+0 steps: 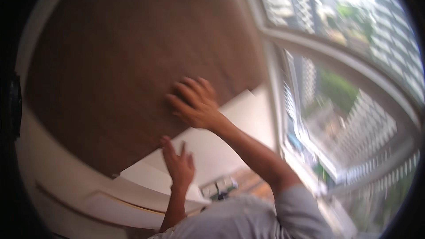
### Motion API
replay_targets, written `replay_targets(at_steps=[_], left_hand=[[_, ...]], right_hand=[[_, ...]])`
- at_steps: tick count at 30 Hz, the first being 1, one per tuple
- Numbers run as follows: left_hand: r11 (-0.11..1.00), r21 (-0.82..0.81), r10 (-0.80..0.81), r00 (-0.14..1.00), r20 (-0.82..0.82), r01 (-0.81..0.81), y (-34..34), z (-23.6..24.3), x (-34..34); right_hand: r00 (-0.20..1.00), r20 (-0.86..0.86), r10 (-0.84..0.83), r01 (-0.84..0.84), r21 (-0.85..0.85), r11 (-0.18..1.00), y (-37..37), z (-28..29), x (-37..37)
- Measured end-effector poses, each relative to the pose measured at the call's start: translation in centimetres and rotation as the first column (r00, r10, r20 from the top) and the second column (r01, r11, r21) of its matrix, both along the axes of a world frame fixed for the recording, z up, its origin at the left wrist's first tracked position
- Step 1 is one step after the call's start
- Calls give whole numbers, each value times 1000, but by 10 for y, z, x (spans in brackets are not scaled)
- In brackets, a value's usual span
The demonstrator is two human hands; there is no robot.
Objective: The person adjusts and tightens the screws on a cabinet hinge using a screwdriver inside a wall-mounted wooden cabinet.
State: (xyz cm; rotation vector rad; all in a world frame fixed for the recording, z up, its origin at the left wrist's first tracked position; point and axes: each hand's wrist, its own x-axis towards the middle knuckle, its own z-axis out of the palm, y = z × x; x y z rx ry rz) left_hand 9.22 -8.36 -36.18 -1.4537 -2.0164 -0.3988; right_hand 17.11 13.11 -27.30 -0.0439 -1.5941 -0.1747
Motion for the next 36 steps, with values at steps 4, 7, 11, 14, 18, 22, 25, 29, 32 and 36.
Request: replay_targets(at_steps=[4,7,11,14,18,22,25,29,32,36], left_hand=[[991,74,-118,984,130,109,1,11,16],[925,361,-205,956,212,118,-19,2,19],[649,746,-709,239,664,-150,-5,-4,7],[679,623,-725,-223,651,-388,2,22,-15],[672,637,-732,-207,649,-379,19,30,-28],[785,589,-619,-290,730,-193,8,35,-35],[932,333,-358,214,909,147,-22,102,-8],[729,669,-394,889,235,146,-11,267,-16],[802,587,163,908,-387,106,-17,396,-66],[838,545,352,747,-564,17,-13,455,-87]], right_hand=[[995,5,-102,102,-27,994,9,-17,5],[993,20,-114,114,4,994,-1,-7,3],[991,14,-136,136,-23,990,-1,-2,2],[990,5,-139,139,-14,990,7,-3,3],[993,6,-117,117,-26,993,11,-4,-2],[996,-12,-86,86,-21,996,8,1,-2],[994,-7,-105,104,-47,993,8,-1,-4],[990,-13,-142,141,-57,988,14,-4,2],[994,-3,-112,111,-56,992,7,0,-4],[995,-1,-95,95,-66,993,6,-4,-2]])
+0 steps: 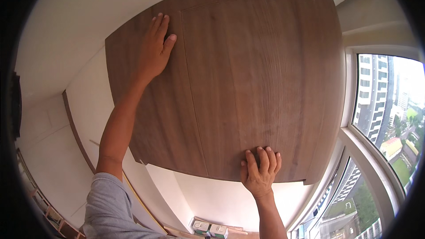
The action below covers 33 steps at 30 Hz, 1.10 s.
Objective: The person adjusts and tightens the screws on a cabinet hinge using a screwdriver inside a wall-mounted wooden cabinet.
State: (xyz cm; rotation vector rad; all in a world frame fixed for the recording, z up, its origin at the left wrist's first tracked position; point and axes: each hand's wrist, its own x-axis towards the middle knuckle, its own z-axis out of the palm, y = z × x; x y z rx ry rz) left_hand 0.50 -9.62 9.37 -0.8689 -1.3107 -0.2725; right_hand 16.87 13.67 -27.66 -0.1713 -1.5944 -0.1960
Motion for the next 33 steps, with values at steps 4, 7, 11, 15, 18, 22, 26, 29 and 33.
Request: replay_targets(at_steps=[4,7,11,15,18,22,26,29,33], left_hand=[[998,-51,-34,988,150,42,1,-1,19],[998,-64,-4,972,235,20,0,3,18],[997,-71,33,978,206,-19,2,10,12],[995,-53,103,867,488,-88,9,12,67],[994,-46,112,856,504,-103,15,8,72],[993,0,96,821,562,-116,4,8,73],[990,-143,50,944,326,-3,-12,8,70],[988,-123,112,983,143,-95,15,13,17],[997,-62,-30,980,197,43,-2,11,10]], right_hand=[[1000,8,-7,7,-3,1000,2,3,7],[1000,7,-1,1,-20,1000,-3,-1,5],[999,13,-31,31,4,1000,1,6,4],[1000,-12,-3,3,5,1000,3,6,2],[1000,-16,25,-26,-17,1000,8,2,5],[999,-15,48,-48,-1,999,1,6,2],[998,-15,61,-61,8,998,-10,12,13],[999,-41,18,-18,6,1000,3,7,9],[1000,-10,1,-1,-18,1000,0,4,5]])
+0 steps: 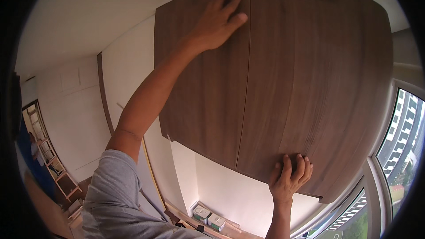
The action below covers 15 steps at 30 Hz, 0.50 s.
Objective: The person adjusts and tightens the screws on a cabinet hinge using a screwdriver inside a wall-mounted wooden cabinet.
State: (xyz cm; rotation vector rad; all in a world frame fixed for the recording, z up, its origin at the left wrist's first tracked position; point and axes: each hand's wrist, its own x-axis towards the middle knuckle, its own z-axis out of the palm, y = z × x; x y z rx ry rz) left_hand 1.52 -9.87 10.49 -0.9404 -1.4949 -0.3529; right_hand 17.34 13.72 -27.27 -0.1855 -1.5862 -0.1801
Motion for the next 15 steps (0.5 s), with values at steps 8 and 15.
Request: replay_targets(at_steps=[8,15], left_hand=[[905,359,105,701,-706,226,-25,49,0],[866,408,34,782,-623,288,9,85,-41]], right_hand=[[1000,10,-23,23,10,1000,4,-2,4],[1000,-12,-18,18,-4,1000,-5,7,5]])
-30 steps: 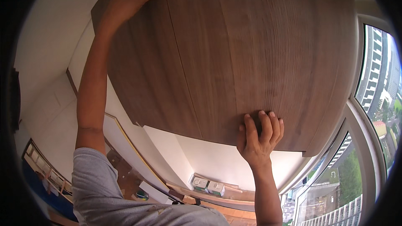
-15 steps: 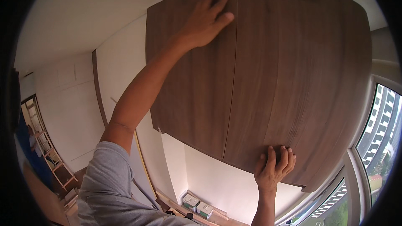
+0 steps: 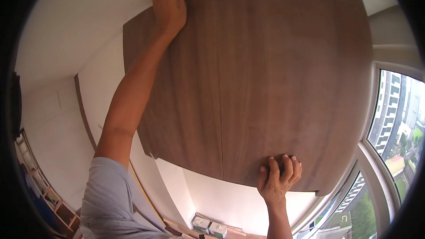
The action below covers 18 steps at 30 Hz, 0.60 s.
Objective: The person adjusts and tightens the screws on a cabinet hinge using a screwdriver inside a wall-mounted wooden cabinet.
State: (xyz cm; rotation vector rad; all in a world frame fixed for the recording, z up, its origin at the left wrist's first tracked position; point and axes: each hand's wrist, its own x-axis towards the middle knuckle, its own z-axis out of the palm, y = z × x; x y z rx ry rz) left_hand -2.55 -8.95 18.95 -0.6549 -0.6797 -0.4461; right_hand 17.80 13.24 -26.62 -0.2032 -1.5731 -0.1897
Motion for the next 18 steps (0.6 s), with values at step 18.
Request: replay_targets(at_steps=[18], left_hand=[[989,-110,-89,993,77,97,-2,0,6]], right_hand=[[999,0,34,-34,3,999,2,-2,2]])
